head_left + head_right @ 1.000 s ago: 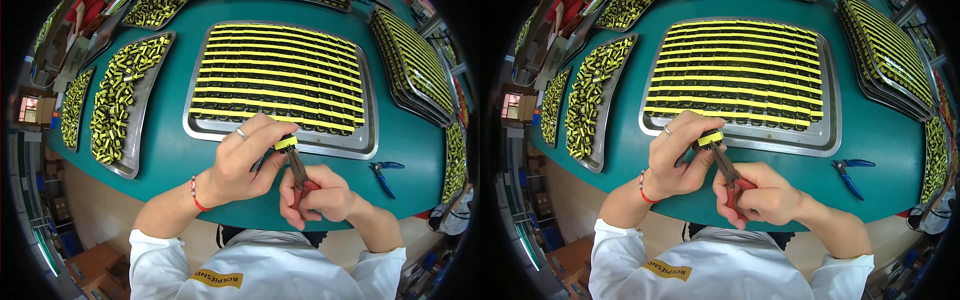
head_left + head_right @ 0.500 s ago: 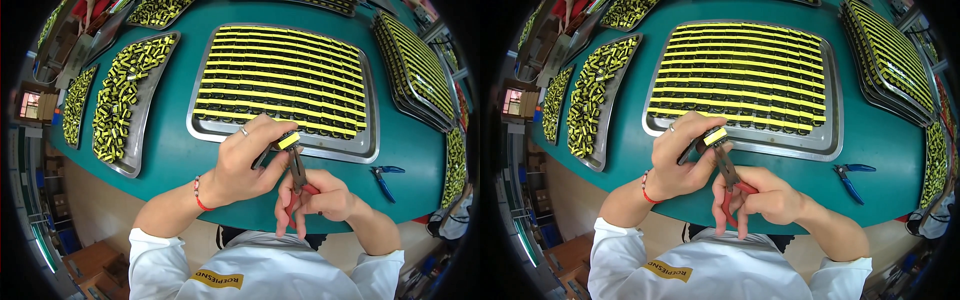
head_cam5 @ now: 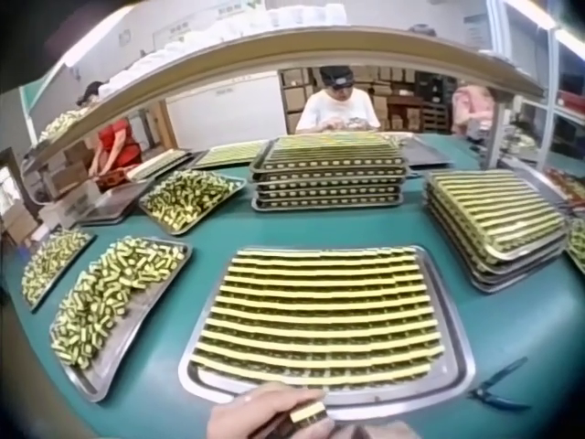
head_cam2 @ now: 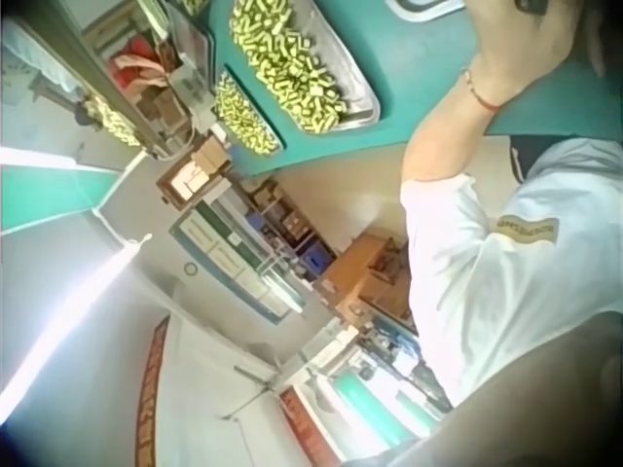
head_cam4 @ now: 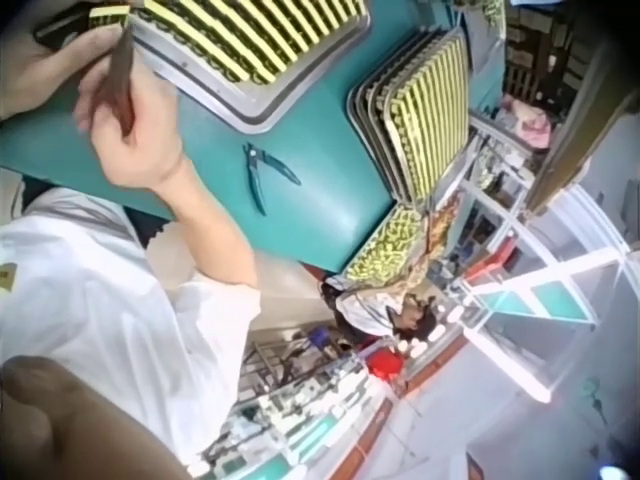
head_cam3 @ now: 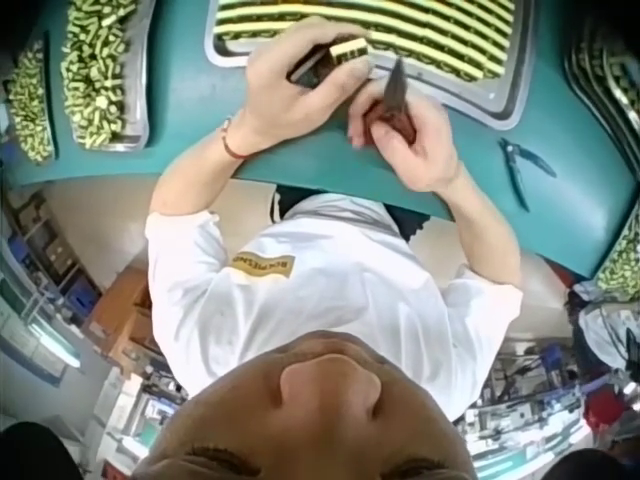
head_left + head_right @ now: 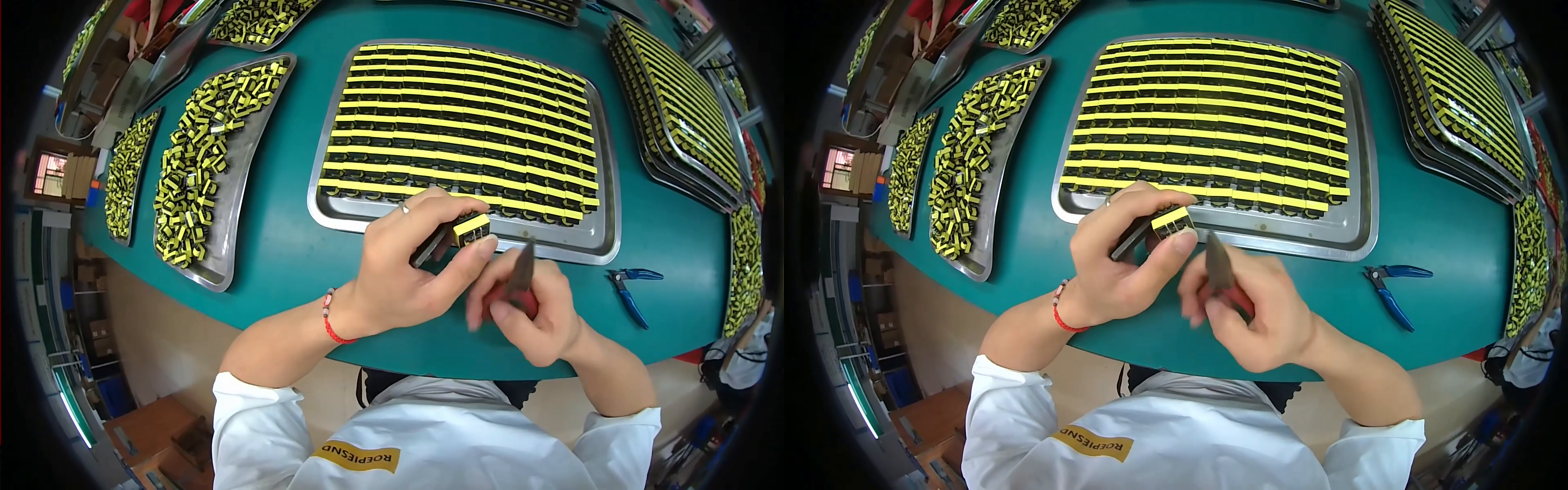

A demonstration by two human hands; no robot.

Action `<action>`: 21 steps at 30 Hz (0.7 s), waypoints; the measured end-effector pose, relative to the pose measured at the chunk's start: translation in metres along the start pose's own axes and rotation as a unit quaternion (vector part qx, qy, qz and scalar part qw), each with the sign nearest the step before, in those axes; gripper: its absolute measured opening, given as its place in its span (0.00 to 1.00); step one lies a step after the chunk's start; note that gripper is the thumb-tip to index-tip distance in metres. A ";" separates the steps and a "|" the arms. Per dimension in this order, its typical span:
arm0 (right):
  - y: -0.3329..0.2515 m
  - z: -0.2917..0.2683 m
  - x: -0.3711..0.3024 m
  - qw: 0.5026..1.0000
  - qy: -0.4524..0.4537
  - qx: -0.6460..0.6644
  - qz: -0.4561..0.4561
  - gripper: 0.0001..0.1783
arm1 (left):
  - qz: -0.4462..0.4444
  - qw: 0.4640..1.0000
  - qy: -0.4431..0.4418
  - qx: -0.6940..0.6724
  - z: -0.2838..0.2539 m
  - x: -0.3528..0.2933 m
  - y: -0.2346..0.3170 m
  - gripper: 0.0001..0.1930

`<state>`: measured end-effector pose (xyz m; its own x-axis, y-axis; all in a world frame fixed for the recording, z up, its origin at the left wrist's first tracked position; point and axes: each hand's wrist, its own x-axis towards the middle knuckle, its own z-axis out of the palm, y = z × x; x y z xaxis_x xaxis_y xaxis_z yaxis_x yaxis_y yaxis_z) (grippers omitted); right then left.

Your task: The person assembles electronic components using pliers, taking them from trays and inspecting them on a production line.

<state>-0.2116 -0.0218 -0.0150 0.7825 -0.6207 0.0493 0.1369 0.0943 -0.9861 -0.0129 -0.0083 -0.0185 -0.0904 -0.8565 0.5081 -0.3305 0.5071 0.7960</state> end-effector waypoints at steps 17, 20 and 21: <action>0.006 0.004 0.008 0.878 0.254 -0.322 -0.246 0.24 | -0.327 0.761 0.050 -0.558 0.009 -0.002 -0.007 0.35; 0.008 0.009 0.007 0.893 0.229 -0.330 -0.205 0.23 | -0.258 0.757 0.000 -0.601 0.011 0.002 -0.011 0.38; 0.010 0.009 0.007 0.894 0.213 -0.344 -0.193 0.23 | -0.242 0.773 -0.025 -0.585 0.010 0.002 -0.010 0.39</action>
<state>-0.1991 -0.0181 -0.0235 0.4355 -0.7573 0.4867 -0.1734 -0.6012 -0.7801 -0.0193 -0.0157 -0.0288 -0.2691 -0.9608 0.0668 0.7370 -0.1608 0.6565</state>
